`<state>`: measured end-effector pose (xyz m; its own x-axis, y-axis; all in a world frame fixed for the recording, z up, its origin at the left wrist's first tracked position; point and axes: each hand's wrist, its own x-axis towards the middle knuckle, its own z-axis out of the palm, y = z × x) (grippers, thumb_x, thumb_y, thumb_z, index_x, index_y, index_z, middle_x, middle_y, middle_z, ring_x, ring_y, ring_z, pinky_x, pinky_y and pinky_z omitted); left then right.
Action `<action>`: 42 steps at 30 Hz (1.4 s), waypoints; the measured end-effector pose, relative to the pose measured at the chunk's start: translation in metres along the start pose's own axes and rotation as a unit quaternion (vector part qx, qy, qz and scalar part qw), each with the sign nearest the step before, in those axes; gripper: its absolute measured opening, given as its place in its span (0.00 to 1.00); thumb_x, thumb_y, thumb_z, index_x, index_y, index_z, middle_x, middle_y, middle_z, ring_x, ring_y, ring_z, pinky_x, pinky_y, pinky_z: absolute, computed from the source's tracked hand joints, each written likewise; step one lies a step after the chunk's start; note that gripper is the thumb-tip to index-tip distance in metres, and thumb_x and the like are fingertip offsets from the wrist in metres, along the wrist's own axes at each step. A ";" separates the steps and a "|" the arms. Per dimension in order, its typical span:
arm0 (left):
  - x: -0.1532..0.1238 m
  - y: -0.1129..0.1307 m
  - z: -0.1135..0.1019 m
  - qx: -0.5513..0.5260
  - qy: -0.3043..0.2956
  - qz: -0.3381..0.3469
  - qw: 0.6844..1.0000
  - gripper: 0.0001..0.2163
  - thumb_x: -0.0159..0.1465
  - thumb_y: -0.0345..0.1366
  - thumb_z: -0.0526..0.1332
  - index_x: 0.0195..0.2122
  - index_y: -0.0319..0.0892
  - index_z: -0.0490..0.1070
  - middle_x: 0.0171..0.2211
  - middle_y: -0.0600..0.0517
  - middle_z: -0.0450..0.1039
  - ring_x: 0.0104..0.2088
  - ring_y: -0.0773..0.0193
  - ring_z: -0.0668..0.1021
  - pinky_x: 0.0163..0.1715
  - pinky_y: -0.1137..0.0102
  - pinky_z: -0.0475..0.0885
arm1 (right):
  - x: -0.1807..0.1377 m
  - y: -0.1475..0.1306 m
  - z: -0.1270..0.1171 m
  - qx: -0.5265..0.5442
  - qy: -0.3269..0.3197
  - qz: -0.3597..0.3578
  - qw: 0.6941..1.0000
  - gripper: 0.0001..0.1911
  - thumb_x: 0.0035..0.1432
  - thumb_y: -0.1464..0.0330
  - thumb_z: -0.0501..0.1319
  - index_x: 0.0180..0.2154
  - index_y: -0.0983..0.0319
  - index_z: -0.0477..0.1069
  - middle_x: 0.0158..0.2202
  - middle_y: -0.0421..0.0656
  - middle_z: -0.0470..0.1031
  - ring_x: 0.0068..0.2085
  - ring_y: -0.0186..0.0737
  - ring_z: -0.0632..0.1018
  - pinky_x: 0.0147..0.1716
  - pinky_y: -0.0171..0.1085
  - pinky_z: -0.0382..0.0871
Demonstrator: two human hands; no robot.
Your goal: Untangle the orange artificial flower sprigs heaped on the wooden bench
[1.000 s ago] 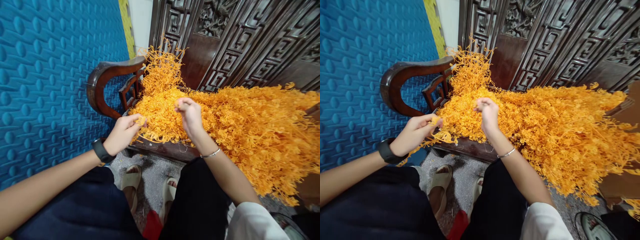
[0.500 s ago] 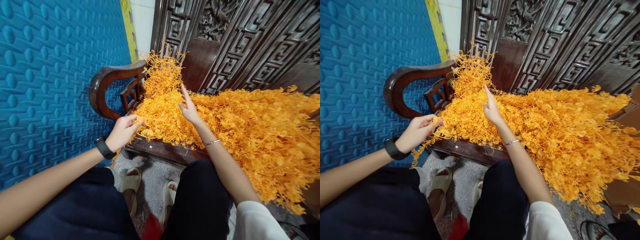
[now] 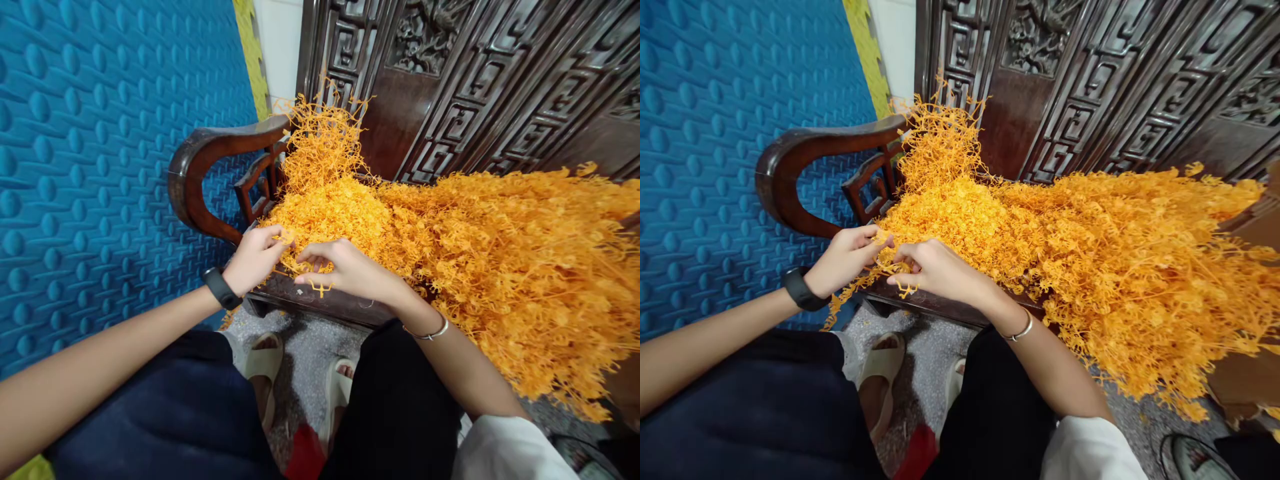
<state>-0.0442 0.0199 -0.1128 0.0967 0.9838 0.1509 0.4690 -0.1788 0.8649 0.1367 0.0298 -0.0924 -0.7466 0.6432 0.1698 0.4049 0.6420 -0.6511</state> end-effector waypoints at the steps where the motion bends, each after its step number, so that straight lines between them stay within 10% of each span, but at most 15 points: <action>1: 0.000 0.000 0.000 -0.003 0.000 -0.002 1.000 0.11 0.56 0.41 0.55 0.23 0.39 0.63 0.15 0.59 0.51 0.16 0.73 0.56 0.16 0.76 0.49 | 0.001 0.003 0.000 0.010 -0.005 -0.002 1.000 0.12 0.53 0.62 0.62 0.37 0.64 0.72 0.32 0.42 0.75 0.32 0.33 0.73 0.35 0.34 0.64; 19: -0.004 -0.012 -0.015 -0.040 -0.026 -0.044 0.998 0.11 0.57 0.42 0.57 0.26 0.39 0.65 0.12 0.61 0.50 0.14 0.75 0.54 0.13 0.77 0.47 | 0.007 0.031 -0.024 0.276 0.224 0.090 0.930 0.18 0.40 0.60 0.70 0.24 0.62 0.63 0.23 0.36 0.68 0.24 0.27 0.68 0.26 0.32 0.65; 31: -0.003 -0.017 -0.014 -0.025 -0.040 -0.021 0.999 0.11 0.57 0.41 0.55 0.26 0.37 0.66 0.14 0.60 0.51 0.15 0.75 0.56 0.14 0.78 0.49 | 0.013 0.020 0.000 0.193 0.001 -0.030 0.981 0.10 0.57 0.68 0.58 0.41 0.62 0.74 0.41 0.43 0.75 0.42 0.33 0.74 0.44 0.36 0.66; 42: -0.002 -0.015 -0.012 -0.012 -0.047 -0.017 0.999 0.10 0.56 0.40 0.55 0.26 0.37 0.66 0.14 0.60 0.53 0.15 0.74 0.58 0.15 0.78 0.51 | 0.011 0.017 0.000 0.200 0.021 -0.024 0.979 0.11 0.47 0.65 0.67 0.29 0.64 0.69 0.31 0.39 0.70 0.34 0.31 0.71 0.37 0.35 0.65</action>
<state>-0.0624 0.0212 -0.1203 0.1635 0.9836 0.0764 0.4530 -0.1436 0.8799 0.1355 0.0476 -0.1016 -0.7338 0.6382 0.2331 0.1241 0.4633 -0.8775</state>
